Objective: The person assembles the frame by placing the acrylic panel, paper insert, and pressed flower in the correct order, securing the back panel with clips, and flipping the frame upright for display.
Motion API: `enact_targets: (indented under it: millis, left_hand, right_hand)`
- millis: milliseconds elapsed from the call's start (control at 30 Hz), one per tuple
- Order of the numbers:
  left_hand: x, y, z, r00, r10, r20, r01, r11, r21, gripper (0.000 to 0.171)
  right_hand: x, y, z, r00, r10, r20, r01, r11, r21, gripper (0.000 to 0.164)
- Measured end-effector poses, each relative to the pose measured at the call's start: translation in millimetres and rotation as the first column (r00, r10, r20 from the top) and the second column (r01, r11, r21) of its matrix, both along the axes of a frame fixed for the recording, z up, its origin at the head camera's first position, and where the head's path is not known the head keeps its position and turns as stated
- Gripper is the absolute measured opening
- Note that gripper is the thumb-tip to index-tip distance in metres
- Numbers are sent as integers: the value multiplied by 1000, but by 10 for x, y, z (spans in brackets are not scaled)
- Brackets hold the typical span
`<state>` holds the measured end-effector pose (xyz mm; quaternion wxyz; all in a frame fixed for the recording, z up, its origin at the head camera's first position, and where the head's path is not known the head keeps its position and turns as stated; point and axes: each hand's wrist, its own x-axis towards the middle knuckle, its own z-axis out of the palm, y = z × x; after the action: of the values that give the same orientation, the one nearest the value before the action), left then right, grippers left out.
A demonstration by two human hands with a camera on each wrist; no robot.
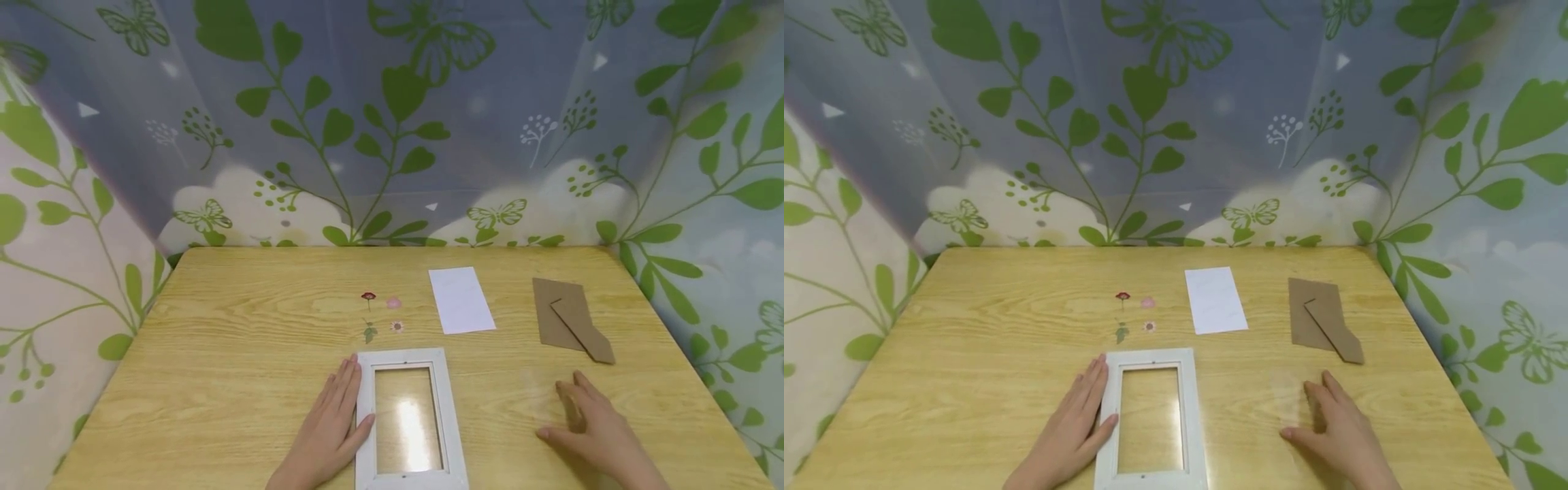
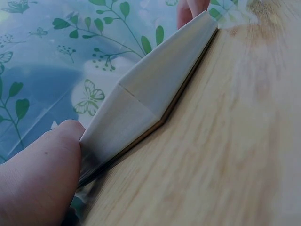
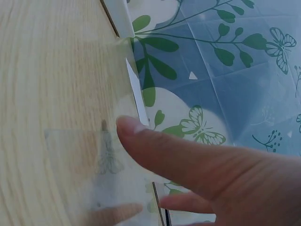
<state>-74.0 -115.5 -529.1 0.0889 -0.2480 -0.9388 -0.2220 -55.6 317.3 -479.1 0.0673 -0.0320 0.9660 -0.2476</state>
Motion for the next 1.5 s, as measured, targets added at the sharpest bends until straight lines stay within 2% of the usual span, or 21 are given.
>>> enact_targets:
  millis: [100,200,333,500,700,1033,1200,1500]
  left_hand:
    - [0,4,-12,1000,1,-2,-1,1000,-1,76]
    - [2,8,-19,1000,-3,-6,3,1000,5,76]
    - [3,11,-18,1000,-10,-11,11,1000,14,76]
    - [0,5,-16,1000,-8,-11,9,1000,14,76]
    - [4,-4,-10,1000,-2,-11,2,1000,10,76]
    - [10,-1,-1,1000,1,3,-1,1000,5,75]
    - [16,26,-17,1000,-6,14,6,1000,-7,76]
    - [16,86,-4,1000,-12,-1,12,1000,-1,76]
  right_hand:
    - [-19,10,16,998,-61,25,59,997,52,110]
    - [-46,26,48,986,-143,90,134,986,102,122]
    - [-73,12,90,954,-229,193,206,969,133,128]
    - [-95,-52,147,931,-277,237,255,959,121,128]
    - [-89,-90,179,923,-294,248,274,955,112,125]
    - [-89,-161,158,944,-266,193,230,955,188,124]
    - [-95,-196,166,946,-257,197,223,959,176,123]
    - [-127,-191,190,935,-275,225,245,958,150,123]
